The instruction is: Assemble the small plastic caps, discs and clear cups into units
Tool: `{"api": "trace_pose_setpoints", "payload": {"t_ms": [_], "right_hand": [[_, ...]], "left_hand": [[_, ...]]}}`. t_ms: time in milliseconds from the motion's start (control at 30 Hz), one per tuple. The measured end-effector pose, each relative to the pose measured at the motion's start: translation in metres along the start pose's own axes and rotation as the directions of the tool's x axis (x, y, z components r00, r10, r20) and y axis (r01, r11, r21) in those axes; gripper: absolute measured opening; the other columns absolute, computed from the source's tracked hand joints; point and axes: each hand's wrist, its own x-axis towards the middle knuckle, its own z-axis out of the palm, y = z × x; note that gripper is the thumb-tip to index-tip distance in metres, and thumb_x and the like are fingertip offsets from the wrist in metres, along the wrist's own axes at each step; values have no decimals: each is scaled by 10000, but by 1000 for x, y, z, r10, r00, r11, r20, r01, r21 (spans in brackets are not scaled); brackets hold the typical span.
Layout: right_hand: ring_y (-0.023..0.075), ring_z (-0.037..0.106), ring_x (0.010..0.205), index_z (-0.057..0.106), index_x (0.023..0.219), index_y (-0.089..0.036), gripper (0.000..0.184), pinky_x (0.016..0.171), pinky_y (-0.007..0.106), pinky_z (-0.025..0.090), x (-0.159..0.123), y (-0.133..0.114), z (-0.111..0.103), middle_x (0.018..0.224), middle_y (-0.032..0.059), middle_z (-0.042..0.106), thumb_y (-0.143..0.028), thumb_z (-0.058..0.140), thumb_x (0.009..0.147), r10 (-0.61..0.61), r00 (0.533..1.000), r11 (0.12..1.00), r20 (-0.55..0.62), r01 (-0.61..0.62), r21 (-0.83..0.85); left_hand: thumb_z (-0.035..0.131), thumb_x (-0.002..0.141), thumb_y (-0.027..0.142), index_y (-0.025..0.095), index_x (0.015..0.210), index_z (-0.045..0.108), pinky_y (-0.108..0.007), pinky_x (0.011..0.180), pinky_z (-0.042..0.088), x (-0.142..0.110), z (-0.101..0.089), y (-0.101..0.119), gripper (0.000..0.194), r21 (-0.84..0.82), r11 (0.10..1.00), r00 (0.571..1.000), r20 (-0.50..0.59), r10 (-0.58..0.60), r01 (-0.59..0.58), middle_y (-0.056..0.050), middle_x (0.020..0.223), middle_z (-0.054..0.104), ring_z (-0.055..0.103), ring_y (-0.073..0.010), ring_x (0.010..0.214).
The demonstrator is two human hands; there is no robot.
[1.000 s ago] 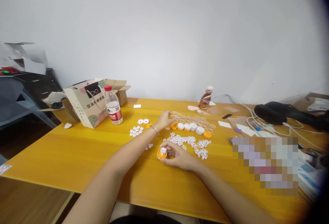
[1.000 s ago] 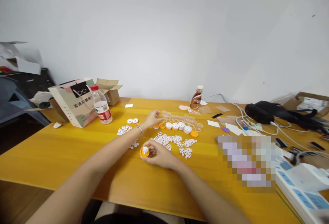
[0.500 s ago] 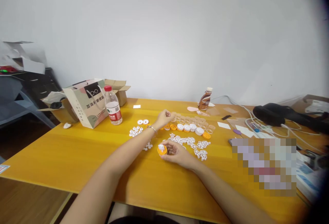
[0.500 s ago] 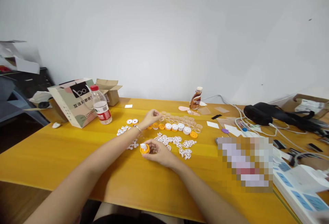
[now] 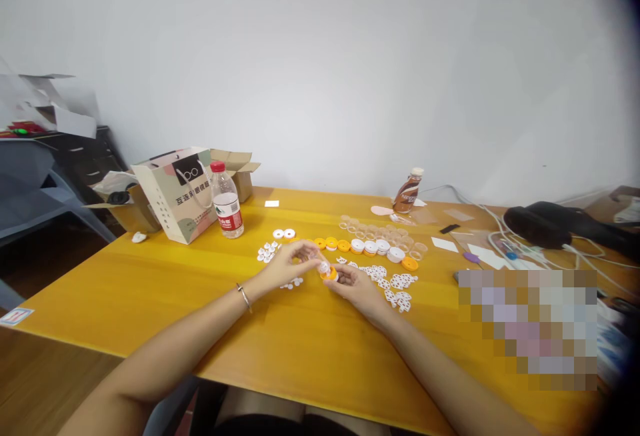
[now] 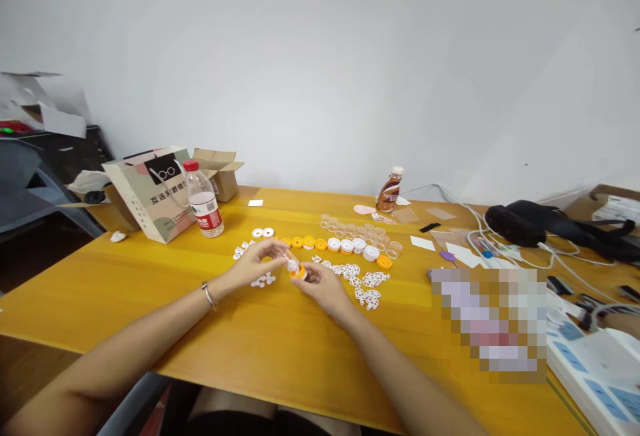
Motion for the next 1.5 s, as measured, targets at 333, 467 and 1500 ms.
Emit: {"api": "trace_pose_setpoints", "payload": {"t_ms": [333, 467, 1500], "right_hand": [[152, 511, 670, 589, 957, -202, 305, 640, 279, 423, -4, -1, -2, 796, 22, 601, -396, 540, 728, -123, 992, 968, 15, 123, -220], [138, 501, 664, 599, 871, -191, 261, 623, 252, 404, -4, -4, -3, 747, 3, 582, -404, 491, 764, -103, 980, 985, 169, 124, -122], [101, 417, 534, 624, 927, -182, 291, 506, 213, 322, -5, -9, -4, 649, -11, 543, -369, 539, 721, -85, 995, 963, 51, 95, -252]], "left_hand": [[584, 738, 294, 138, 917, 554, -253, 720, 440, -8, 11, 0, 239, 37, 999, 999, -15, -31, 32, -48, 847, 613, 566, -134, 794], [539, 773, 259, 158, 1021, 546, -266, 742, 440, -7, -3, 5, 268, -53, 998, 987, 154, -35, 43, -67, 968, 601, 571, -146, 831], [552, 759, 363, 229, 1216, 364, -236, 650, 447, -7, -10, 14, 512, 79, 990, 960, 246, -130, 114, -98, 1147, 498, 534, -165, 916]]}}
